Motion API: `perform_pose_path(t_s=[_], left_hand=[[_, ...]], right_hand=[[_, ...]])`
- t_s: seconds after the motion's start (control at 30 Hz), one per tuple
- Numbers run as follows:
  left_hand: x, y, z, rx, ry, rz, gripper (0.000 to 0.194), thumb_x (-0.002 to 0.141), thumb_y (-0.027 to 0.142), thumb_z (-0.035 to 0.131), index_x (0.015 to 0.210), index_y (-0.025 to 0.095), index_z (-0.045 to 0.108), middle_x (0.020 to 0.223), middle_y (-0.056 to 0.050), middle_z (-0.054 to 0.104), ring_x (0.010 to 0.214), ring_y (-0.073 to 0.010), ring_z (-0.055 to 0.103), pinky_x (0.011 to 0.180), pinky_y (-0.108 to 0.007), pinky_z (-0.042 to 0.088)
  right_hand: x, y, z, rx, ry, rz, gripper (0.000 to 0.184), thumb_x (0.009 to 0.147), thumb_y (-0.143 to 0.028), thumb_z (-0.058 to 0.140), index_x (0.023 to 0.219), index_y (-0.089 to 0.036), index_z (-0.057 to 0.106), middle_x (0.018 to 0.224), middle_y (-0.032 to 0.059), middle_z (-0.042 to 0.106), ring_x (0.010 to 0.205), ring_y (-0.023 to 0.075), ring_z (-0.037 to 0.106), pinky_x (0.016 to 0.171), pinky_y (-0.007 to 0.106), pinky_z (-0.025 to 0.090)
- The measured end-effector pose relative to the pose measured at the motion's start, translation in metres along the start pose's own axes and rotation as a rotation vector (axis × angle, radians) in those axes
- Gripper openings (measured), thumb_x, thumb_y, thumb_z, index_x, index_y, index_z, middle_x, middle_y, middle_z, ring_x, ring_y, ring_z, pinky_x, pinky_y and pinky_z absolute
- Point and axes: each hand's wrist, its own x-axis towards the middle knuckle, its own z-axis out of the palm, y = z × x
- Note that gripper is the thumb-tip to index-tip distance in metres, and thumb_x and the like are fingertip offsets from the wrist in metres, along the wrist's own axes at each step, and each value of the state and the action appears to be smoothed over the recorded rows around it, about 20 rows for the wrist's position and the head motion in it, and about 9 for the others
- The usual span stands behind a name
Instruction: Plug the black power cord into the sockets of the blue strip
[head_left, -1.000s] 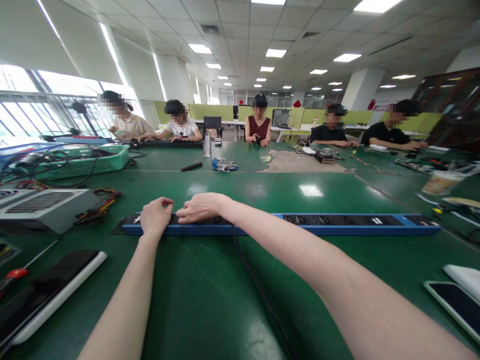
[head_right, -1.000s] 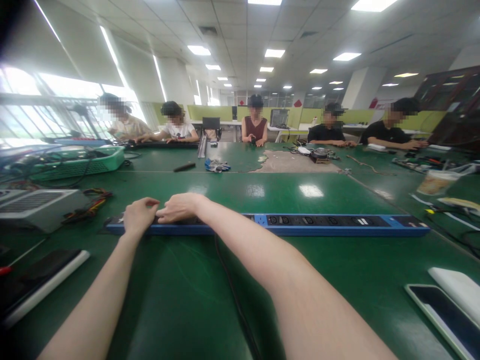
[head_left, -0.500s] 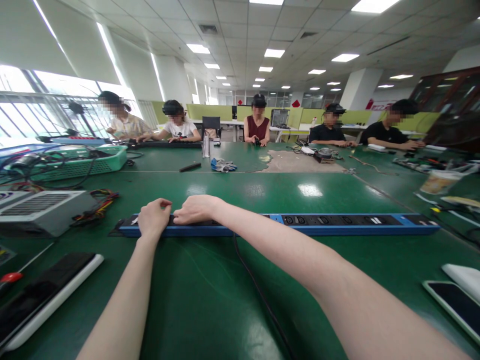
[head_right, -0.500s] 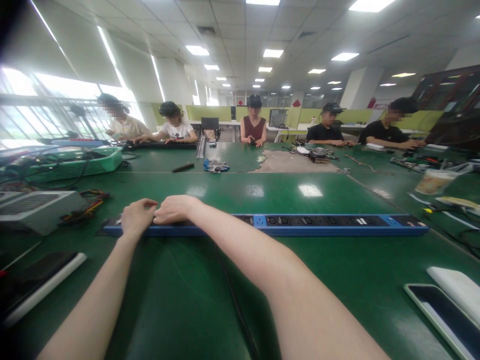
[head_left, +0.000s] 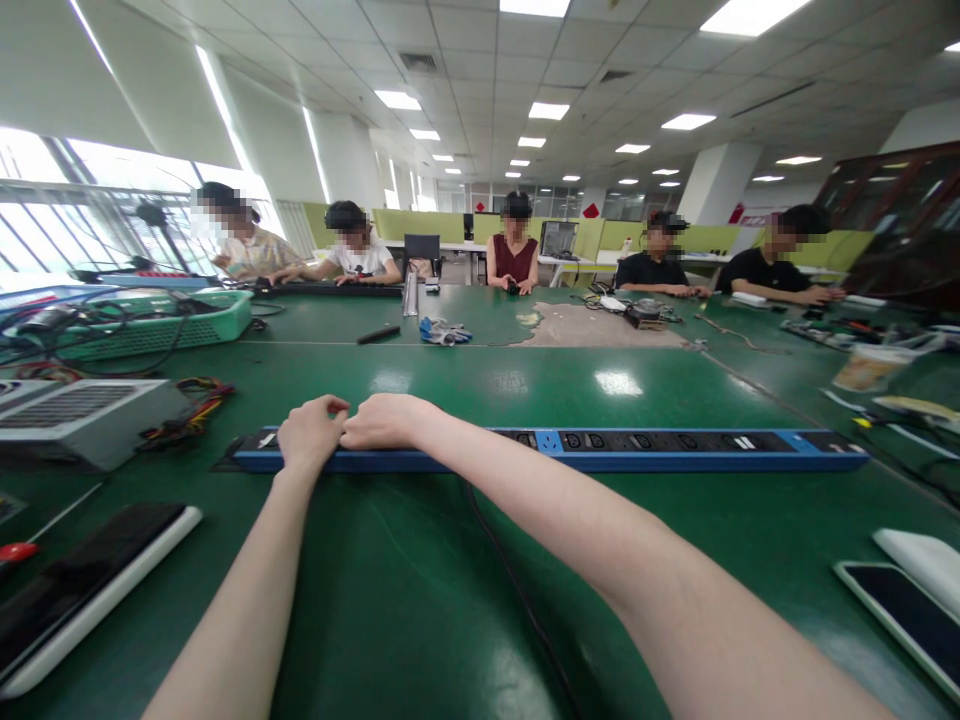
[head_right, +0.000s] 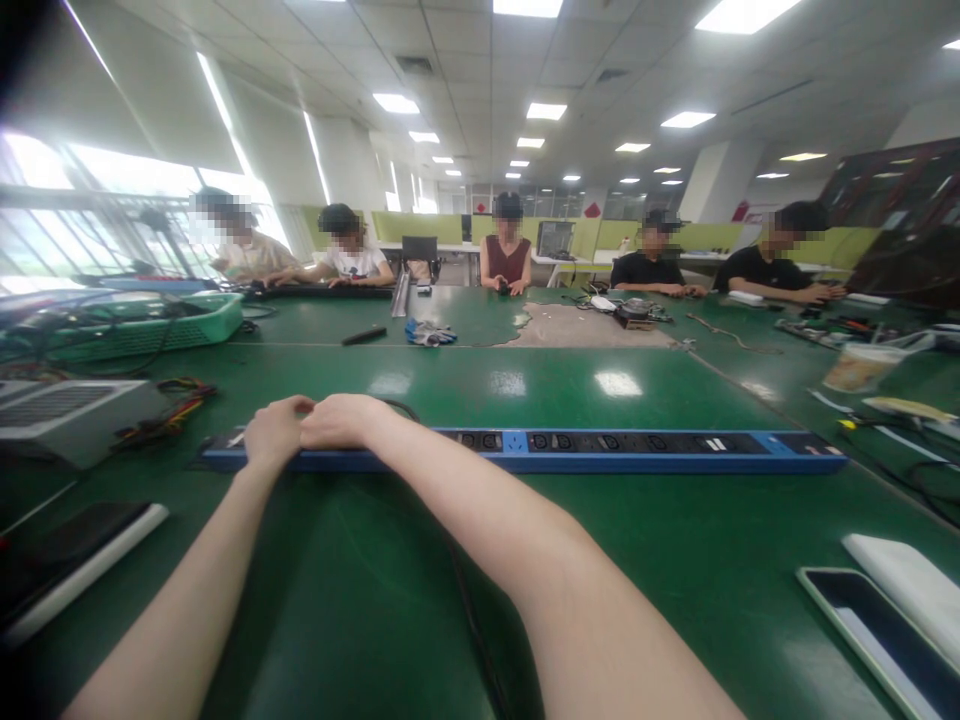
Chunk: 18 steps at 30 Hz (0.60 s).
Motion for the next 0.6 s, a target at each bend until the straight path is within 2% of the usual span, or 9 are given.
perform_pose_path(t_s=[0.13, 0.33, 0.47, 0.6], left_hand=[[0.0, 0.013, 0.0, 0.055, -0.078, 0.035, 0.032, 0.093, 0.039, 0.055, 0.115, 0.026, 0.074, 0.111, -0.016, 0.076, 0.103, -0.0333, 0.069, 0.082, -0.035, 0.049], [0.001, 0.018, -0.001, 0.039, -0.104, 0.011, 0.031, 0.092, 0.039, 0.056, 0.116, 0.029, 0.074, 0.111, -0.015, 0.076, 0.1, -0.0326, 0.07, 0.08, -0.035, 0.049], [-0.001, 0.023, -0.002, 0.003, -0.102, 0.02, 0.03, 0.095, 0.036, 0.053, 0.115, 0.027, 0.074, 0.112, -0.016, 0.076, 0.105, -0.0348, 0.07, 0.082, -0.037, 0.05], [-0.003, 0.028, -0.002, -0.066, -0.114, 0.047, 0.024, 0.096, 0.034, 0.06, 0.114, 0.023, 0.073, 0.111, -0.016, 0.074, 0.109, -0.0333, 0.069, 0.086, -0.037, 0.051]], right_hand=[[0.005, 0.005, -0.001, 0.073, -0.042, 0.053, 0.024, 0.1, -0.009, 0.05, 0.11, -0.014, 0.071, 0.112, 0.0152, 0.074, 0.11, 0.0246, 0.071, 0.083, 0.035, 0.056], [0.008, -0.003, -0.009, 0.051, -0.03, -0.014, 0.031, 0.1, -0.002, 0.04, 0.104, -0.01, 0.07, 0.112, 0.0172, 0.074, 0.109, 0.0214, 0.071, 0.092, 0.036, 0.055], [0.004, -0.005, -0.021, 0.047, -0.042, 0.022, 0.026, 0.099, -0.002, 0.043, 0.103, -0.01, 0.068, 0.108, 0.0162, 0.074, 0.102, 0.0177, 0.071, 0.087, 0.031, 0.056], [0.002, -0.008, -0.026, 0.028, -0.033, 0.032, 0.027, 0.098, -0.001, 0.043, 0.101, -0.009, 0.068, 0.11, 0.0184, 0.073, 0.103, 0.0188, 0.071, 0.09, 0.034, 0.055]])
